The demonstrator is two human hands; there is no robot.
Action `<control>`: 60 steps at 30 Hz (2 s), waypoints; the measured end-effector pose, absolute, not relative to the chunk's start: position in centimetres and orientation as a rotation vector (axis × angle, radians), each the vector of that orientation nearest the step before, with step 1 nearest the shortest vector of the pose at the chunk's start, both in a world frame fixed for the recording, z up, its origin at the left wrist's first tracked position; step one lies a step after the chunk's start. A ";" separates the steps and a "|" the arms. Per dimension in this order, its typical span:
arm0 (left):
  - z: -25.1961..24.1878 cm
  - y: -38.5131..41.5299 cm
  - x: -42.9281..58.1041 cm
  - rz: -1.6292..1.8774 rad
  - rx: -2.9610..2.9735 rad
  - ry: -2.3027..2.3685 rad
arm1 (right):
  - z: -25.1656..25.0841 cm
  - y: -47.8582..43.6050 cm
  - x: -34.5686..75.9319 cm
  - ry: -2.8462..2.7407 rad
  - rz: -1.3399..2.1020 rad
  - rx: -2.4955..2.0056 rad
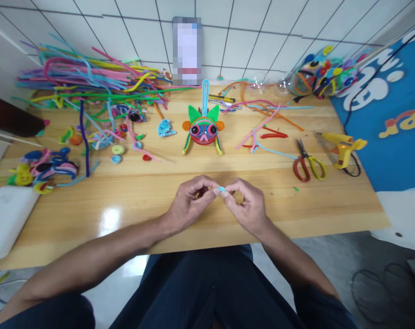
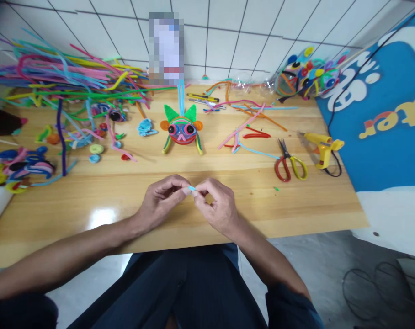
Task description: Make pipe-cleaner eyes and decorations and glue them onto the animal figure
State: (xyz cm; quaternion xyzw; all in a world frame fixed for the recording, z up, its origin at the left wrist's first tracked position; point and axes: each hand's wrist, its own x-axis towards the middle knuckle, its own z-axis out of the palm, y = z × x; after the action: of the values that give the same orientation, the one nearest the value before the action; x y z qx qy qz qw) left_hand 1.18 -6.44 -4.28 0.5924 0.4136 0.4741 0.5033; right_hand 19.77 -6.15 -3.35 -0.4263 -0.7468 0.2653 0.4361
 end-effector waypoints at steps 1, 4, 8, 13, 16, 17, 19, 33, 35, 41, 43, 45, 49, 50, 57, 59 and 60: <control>-4.3 -6.5 1.2 1.167 1.459 0.995 | -3.4 -6.2 19.7 -1.866 0.642 -1.054; -4.5 -6.5 1.0 1.219 1.543 0.979 | -3.4 -6.2 19.6 -1.888 0.609 -1.029; -4.7 -6.3 0.8 1.212 1.598 0.954 | -3.6 -6.1 19.7 -1.913 0.602 -1.012; -4.8 -6.2 0.9 1.172 1.482 0.965 | -3.8 -6.1 19.8 -1.925 0.614 -1.034; -5.0 -6.0 1.0 1.110 1.333 0.980 | -3.8 -6.0 19.7 -1.898 0.702 -1.107; -5.1 -5.9 1.0 1.083 1.261 0.990 | -3.8 -5.9 19.7 -1.881 0.750 -1.143; -5.2 -5.6 1.0 1.049 1.111 1.025 | -3.9 -5.7 19.7 -1.843 0.852 -1.203; -5.1 -5.5 1.4 1.077 0.916 1.111 | -4.4 -5.2 19.2 -1.737 1.021 -1.282; -5.1 -5.5 1.5 1.082 0.933 1.088 | -4.5 -5.2 19.0 -1.746 1.014 -1.279; -5.1 -5.5 1.6 1.091 0.960 1.095 | -4.2 -5.2 19.3 -1.702 0.998 -1.280; -5.1 -5.5 1.6 1.101 0.957 1.112 | -4.0 -5.3 19.6 -1.668 1.008 -1.278; -5.1 -5.4 1.6 1.101 0.959 1.112 | -3.9 -5.3 19.8 -1.635 1.026 -1.267; -5.1 -5.4 1.5 1.082 0.979 1.101 | -3.8 -5.4 20.0 -1.594 1.004 -1.286; -5.1 -5.5 1.4 1.076 0.983 1.100 | -3.8 -5.4 20.0 -1.591 0.981 -1.295; -5.0 -5.5 1.5 1.076 0.962 1.109 | -4.1 -5.0 20.2 -1.382 0.920 -1.296; -5.1 -5.5 1.5 1.078 0.957 1.112 | -4.1 -4.8 20.4 -1.335 0.939 -1.289; -5.1 -5.5 1.5 1.080 0.955 1.110 | -4.1 -4.7 20.4 -1.346 0.966 -1.289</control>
State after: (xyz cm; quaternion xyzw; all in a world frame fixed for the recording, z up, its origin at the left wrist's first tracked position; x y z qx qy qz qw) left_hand 1.46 -5.45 -5.14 0.4144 0.4817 0.4684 0.6139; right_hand 20.43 -4.73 -4.08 -0.5324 -0.5562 0.3989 0.4981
